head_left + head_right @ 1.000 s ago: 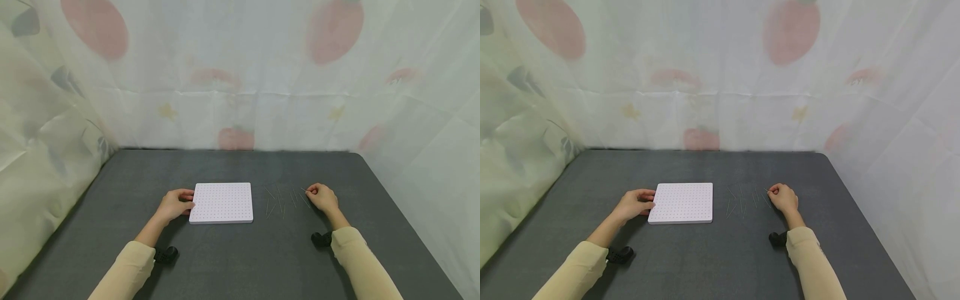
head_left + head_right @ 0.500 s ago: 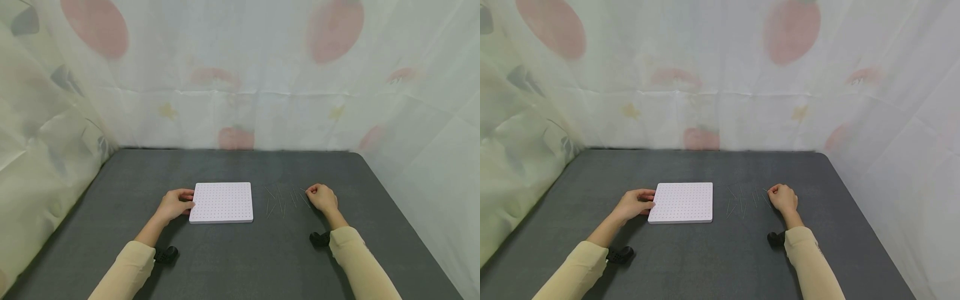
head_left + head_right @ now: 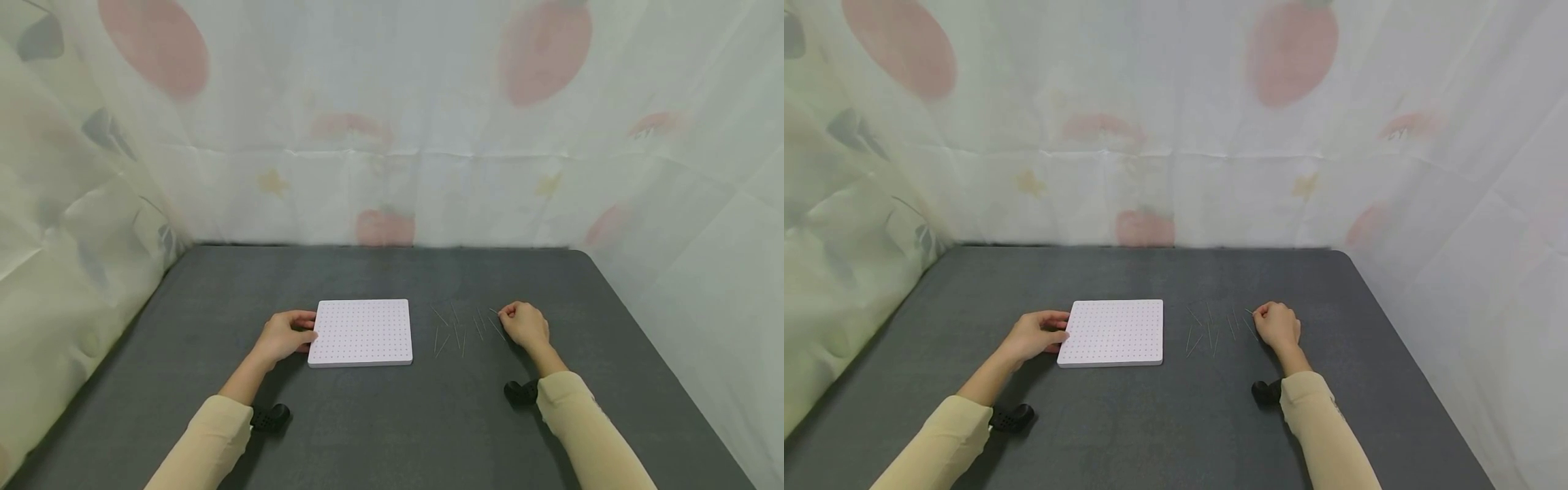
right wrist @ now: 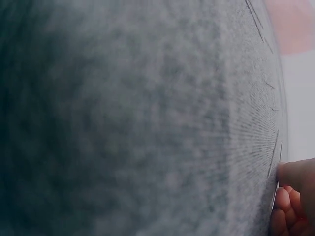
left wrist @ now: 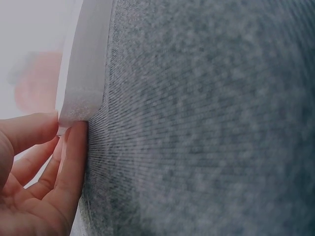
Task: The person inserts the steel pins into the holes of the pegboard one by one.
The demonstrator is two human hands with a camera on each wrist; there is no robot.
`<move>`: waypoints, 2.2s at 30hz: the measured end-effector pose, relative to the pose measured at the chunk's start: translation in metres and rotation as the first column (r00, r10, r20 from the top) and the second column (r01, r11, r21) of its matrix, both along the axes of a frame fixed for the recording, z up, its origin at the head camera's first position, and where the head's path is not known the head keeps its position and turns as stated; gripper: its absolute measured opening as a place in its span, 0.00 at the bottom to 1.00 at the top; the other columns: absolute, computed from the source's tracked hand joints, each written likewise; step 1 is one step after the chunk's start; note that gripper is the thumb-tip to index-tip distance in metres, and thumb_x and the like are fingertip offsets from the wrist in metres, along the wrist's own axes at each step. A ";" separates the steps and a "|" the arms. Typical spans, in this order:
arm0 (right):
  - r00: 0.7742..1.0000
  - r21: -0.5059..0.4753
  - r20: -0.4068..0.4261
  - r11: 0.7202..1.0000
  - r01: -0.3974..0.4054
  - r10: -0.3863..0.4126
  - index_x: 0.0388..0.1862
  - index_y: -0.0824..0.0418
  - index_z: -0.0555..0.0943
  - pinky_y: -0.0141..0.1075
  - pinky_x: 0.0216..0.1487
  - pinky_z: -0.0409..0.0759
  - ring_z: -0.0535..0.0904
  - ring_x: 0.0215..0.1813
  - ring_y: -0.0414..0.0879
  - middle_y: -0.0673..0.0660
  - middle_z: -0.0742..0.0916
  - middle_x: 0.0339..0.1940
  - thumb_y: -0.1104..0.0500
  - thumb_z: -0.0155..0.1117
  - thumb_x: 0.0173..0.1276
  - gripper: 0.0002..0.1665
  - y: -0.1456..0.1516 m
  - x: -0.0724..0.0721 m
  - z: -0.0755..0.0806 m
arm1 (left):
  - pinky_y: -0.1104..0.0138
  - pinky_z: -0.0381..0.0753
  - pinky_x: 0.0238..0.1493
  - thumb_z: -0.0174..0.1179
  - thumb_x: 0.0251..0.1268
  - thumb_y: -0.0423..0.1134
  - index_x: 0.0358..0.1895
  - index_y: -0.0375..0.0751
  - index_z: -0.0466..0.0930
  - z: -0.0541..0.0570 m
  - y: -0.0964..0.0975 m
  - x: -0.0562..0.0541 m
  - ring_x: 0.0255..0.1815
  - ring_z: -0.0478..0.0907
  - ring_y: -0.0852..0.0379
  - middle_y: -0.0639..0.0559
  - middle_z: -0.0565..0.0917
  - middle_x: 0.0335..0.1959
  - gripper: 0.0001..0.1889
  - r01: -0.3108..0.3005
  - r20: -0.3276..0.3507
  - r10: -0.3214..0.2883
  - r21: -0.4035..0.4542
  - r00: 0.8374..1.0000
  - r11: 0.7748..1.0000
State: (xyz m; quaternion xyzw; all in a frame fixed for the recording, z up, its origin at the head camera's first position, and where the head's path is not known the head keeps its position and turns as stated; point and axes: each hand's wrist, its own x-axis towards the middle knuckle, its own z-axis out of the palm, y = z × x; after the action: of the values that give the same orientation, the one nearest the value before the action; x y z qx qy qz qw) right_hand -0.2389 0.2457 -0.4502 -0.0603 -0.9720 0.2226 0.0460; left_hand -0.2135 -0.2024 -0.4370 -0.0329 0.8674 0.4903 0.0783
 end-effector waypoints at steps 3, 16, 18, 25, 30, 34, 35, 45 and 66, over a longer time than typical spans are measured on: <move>1.000 0.000 -0.002 1.000 -0.004 0.004 0.35 0.61 0.83 0.44 0.28 0.76 0.79 0.31 0.51 0.57 0.85 0.31 0.56 0.55 0.64 0.12 0.000 0.000 0.001 | 0.64 0.84 0.32 0.60 0.56 0.28 0.59 0.31 0.70 0.000 0.000 0.000 0.34 0.80 0.55 0.36 0.76 0.48 0.25 0.007 0.000 -0.007 0.000 1.000 1.000; 0.996 -0.073 -0.050 0.994 -0.079 0.075 0.38 0.65 0.80 0.42 0.32 0.74 0.77 0.33 0.51 0.60 0.83 0.34 0.55 0.54 0.67 0.14 -0.011 -0.009 0.013 | 0.63 0.84 0.32 0.61 0.55 0.28 0.59 0.31 0.70 -0.002 -0.002 -0.002 0.34 0.81 0.55 0.36 0.76 0.48 0.25 0.010 0.003 -0.010 0.005 1.000 1.000; 0.994 -0.092 -0.057 0.991 -0.095 0.091 0.38 0.65 0.80 0.43 0.32 0.74 0.77 0.33 0.51 0.60 0.83 0.34 0.56 0.54 0.67 0.13 -0.014 -0.011 0.014 | 0.63 0.84 0.32 0.61 0.55 0.28 0.59 0.31 0.70 -0.002 -0.001 -0.002 0.34 0.81 0.55 0.36 0.76 0.48 0.25 0.011 0.005 -0.011 0.007 1.000 1.000; 0.989 -0.159 -0.063 0.977 -0.143 0.134 0.43 0.66 0.78 0.44 0.34 0.75 0.77 0.33 0.50 0.62 0.83 0.38 0.56 0.52 0.69 0.15 -0.033 -0.012 0.017 | 0.63 0.84 0.33 0.61 0.56 0.30 0.59 0.33 0.70 -0.003 0.000 -0.002 0.35 0.81 0.54 0.36 0.76 0.48 0.25 0.006 0.007 -0.006 -0.011 1.000 1.000; 0.984 -0.205 -0.076 0.963 -0.174 0.162 0.45 0.65 0.76 0.41 0.33 0.75 0.77 0.33 0.49 0.61 0.82 0.38 0.56 0.50 0.70 0.15 -0.047 -0.012 0.020 | 0.63 0.84 0.32 0.61 0.56 0.30 0.59 0.34 0.71 -0.005 -0.001 -0.002 0.34 0.81 0.55 0.37 0.76 0.48 0.25 0.003 0.008 -0.003 0.001 1.000 1.000; 0.977 -0.238 -0.088 0.948 -0.210 0.194 0.45 0.66 0.75 0.37 0.28 0.72 0.73 0.26 0.46 0.60 0.81 0.36 0.56 0.50 0.70 0.14 -0.059 -0.012 0.023 | 0.63 0.84 0.32 0.61 0.56 0.29 0.59 0.33 0.71 -0.005 -0.001 -0.002 0.34 0.81 0.55 0.37 0.77 0.48 0.25 -0.001 0.002 0.001 0.003 1.000 1.000; 0.975 -0.243 -0.093 0.945 -0.220 0.203 0.45 0.66 0.75 0.36 0.27 0.71 0.72 0.25 0.45 0.60 0.81 0.36 0.57 0.50 0.71 0.14 -0.061 -0.012 0.023 | 0.63 0.84 0.32 0.61 0.55 0.29 0.59 0.33 0.71 -0.005 -0.001 -0.001 0.34 0.81 0.55 0.37 0.77 0.48 0.25 -0.002 0.000 0.002 0.000 1.000 1.000; 0.956 -0.296 -0.134 0.910 -0.290 0.261 0.45 0.65 0.74 0.34 0.26 0.69 0.69 0.25 0.44 0.58 0.80 0.36 0.58 0.49 0.71 0.11 -0.088 -0.015 0.028 | 0.64 0.84 0.32 0.62 0.55 0.29 0.58 0.32 0.71 -0.004 0.000 -0.001 0.34 0.81 0.55 0.37 0.77 0.48 0.25 0.001 -0.005 -0.001 -0.029 1.000 1.000; 0.951 -0.379 -0.177 0.874 -0.303 0.253 0.40 0.60 0.71 0.33 0.32 0.72 0.73 0.33 0.44 0.53 0.78 0.33 0.60 0.52 0.66 0.06 -0.143 -0.019 0.025 | 0.63 0.84 0.32 0.61 0.56 0.29 0.59 0.33 0.71 0.000 0.002 0.000 0.35 0.81 0.54 0.37 0.77 0.48 0.24 -0.006 0.004 0.007 -0.041 1.000 0.999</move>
State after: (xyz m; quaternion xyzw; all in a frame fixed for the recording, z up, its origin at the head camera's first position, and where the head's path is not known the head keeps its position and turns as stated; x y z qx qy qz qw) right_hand -0.2579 0.1031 -0.4255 0.0859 -0.8993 0.4247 0.0593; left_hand -0.2132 -0.2008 -0.4374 -0.0382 0.8769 0.4727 0.0777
